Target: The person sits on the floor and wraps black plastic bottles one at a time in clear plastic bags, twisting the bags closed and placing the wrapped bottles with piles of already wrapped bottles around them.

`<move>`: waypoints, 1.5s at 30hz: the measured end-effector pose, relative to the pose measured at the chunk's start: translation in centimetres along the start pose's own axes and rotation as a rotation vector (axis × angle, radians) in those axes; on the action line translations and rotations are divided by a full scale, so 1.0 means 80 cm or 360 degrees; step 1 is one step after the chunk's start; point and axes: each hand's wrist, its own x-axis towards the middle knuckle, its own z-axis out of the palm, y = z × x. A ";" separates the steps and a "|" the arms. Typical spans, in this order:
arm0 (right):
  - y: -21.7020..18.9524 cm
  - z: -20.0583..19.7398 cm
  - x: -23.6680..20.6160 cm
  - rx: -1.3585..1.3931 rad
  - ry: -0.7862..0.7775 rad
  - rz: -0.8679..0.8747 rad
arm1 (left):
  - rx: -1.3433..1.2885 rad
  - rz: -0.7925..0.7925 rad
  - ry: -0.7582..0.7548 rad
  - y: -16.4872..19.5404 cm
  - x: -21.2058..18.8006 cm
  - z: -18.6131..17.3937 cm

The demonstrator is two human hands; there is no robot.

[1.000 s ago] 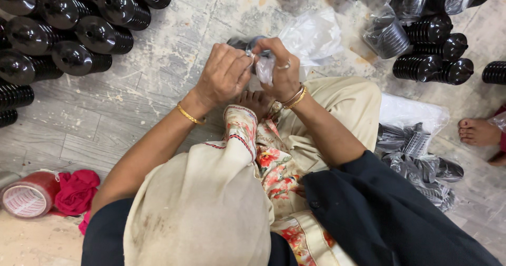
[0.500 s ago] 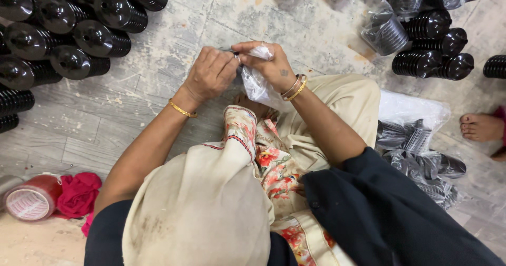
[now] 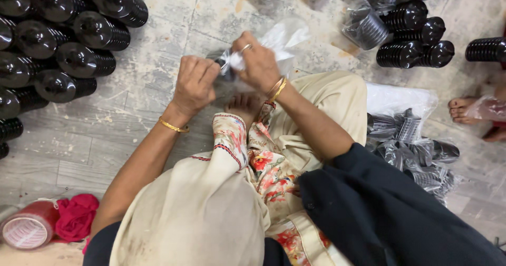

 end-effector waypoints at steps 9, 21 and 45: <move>0.196 -0.089 -0.005 -0.0520 0.0753 0.0272 | -0.0074 -0.0279 0.0079 -0.017 -0.008 -0.011; 0.167 -0.093 -0.002 0.2189 0.1041 0.0696 | 0.0731 -0.1022 -0.0097 -0.121 -0.062 -0.092; 0.002 -0.112 -0.096 0.0904 0.0385 0.0619 | -0.0146 -0.0348 -0.0319 0.027 0.031 0.119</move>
